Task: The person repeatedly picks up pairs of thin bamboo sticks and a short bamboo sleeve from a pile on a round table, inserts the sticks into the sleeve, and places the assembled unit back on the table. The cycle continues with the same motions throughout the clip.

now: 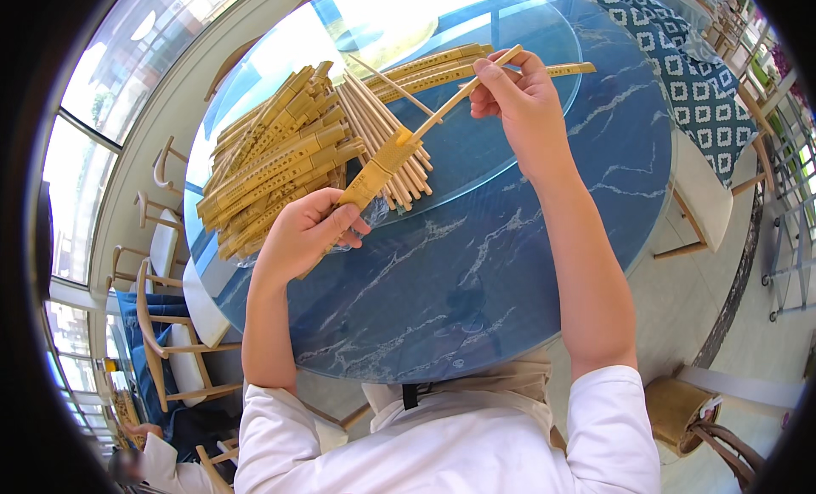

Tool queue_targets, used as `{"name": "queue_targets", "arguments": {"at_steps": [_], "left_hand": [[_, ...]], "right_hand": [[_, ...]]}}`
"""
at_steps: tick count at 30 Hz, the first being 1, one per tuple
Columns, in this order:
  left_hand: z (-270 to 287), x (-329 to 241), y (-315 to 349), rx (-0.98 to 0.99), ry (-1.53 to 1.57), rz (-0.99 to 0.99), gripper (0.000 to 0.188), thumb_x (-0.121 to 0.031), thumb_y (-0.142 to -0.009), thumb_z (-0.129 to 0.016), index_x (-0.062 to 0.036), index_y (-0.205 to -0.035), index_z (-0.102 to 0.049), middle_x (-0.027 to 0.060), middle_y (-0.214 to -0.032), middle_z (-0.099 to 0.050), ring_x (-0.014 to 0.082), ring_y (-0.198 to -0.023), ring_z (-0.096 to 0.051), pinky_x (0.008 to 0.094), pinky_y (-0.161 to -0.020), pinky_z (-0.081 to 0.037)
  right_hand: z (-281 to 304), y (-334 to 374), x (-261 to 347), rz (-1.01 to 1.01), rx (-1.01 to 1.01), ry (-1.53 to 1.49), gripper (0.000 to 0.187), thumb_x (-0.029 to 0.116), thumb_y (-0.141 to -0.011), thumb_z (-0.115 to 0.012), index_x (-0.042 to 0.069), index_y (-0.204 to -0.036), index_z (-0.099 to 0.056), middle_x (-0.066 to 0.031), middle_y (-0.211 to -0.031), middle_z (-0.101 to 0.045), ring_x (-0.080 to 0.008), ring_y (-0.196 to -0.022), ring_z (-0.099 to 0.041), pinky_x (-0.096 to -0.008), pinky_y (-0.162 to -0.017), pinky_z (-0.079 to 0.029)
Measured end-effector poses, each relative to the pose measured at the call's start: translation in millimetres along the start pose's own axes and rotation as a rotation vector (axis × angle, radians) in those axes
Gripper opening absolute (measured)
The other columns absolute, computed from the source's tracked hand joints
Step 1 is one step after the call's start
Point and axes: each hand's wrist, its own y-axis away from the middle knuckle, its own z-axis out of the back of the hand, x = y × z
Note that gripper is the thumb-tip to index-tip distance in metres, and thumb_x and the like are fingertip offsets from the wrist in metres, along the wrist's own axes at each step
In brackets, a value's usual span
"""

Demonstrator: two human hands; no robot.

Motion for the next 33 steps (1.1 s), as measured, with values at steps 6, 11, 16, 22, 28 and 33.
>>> {"name": "queue_targets", "arguments": {"at_steps": [6, 11, 16, 22, 28, 33], "left_hand": [[-1, 2, -2, -0.015, -0.033, -0.018, 0.028, -0.021, -0.112, -0.060, 0.0030, -0.122, -0.070, 0.0064, -0.097, -0.076, 0.0115, -0.083, -0.073, 0.0267, -0.076, -0.060], [-2, 7, -4, -0.066, -0.006, -0.078, 0.030, -0.022, -0.113, -0.058, 0.0040, -0.121, -0.070, 0.0070, -0.094, -0.076, 0.0128, -0.083, -0.073, 0.0279, -0.077, -0.061], [-4, 6, -5, -0.176, -0.066, -0.111, 0.029, -0.022, -0.112, -0.059, 0.0036, -0.122, -0.070, 0.0067, -0.093, -0.075, 0.0128, -0.084, -0.072, 0.0280, -0.078, -0.061], [5, 8, -6, -0.227, -0.116, -0.148, 0.028, -0.022, -0.112, -0.061, 0.0032, -0.118, -0.071, 0.0050, -0.093, -0.075, 0.0112, -0.084, -0.072, 0.0280, -0.079, -0.060], [4, 9, -10, -0.299, -0.230, -0.157, 0.026, -0.021, -0.111, -0.062, 0.0033, -0.114, -0.072, 0.0053, -0.091, -0.075, 0.0118, -0.084, -0.073, 0.0282, -0.079, -0.060], [4, 12, -12, -0.321, -0.240, -0.141, 0.026, -0.020, -0.110, -0.062, 0.0040, -0.114, -0.071, 0.0060, -0.090, -0.075, 0.0123, -0.083, -0.074, 0.0288, -0.079, -0.061]], "right_hand": [[3, -4, -1, 0.113, -0.161, 0.062, 0.035, 0.024, -0.104, -0.072, -0.001, -0.126, -0.059, -0.0062, -0.084, -0.073, -0.0089, -0.074, -0.068, -0.0254, -0.072, -0.060], [-2, 0, -5, 0.021, -0.046, 0.083, 0.022, 0.021, -0.106, -0.067, 0.001, -0.116, -0.068, -0.0055, -0.087, -0.073, -0.0087, -0.075, -0.068, -0.0251, -0.072, -0.058], [-32, 26, -1, -0.054, 0.247, 0.146, 0.023, 0.016, -0.107, -0.064, 0.000, -0.121, -0.071, -0.0032, -0.082, -0.073, -0.0078, -0.078, -0.069, -0.0245, -0.073, -0.058], [-31, 31, 3, -0.201, 0.399, 0.179, 0.024, 0.015, -0.108, -0.060, 0.001, -0.124, -0.071, -0.0024, -0.084, -0.073, -0.0072, -0.079, -0.070, -0.0251, -0.075, -0.058], [-28, 29, -25, 0.323, 0.295, 1.025, 0.023, 0.022, -0.101, -0.069, 0.001, -0.109, -0.075, -0.0081, -0.093, -0.073, -0.0228, -0.096, -0.068, -0.0379, -0.088, -0.056], [-36, 36, -44, 0.415, 0.356, 1.116, 0.016, 0.017, -0.094, -0.072, 0.001, -0.092, -0.076, -0.0115, -0.094, -0.071, -0.0321, -0.098, -0.064, -0.0430, -0.092, -0.055]]}}
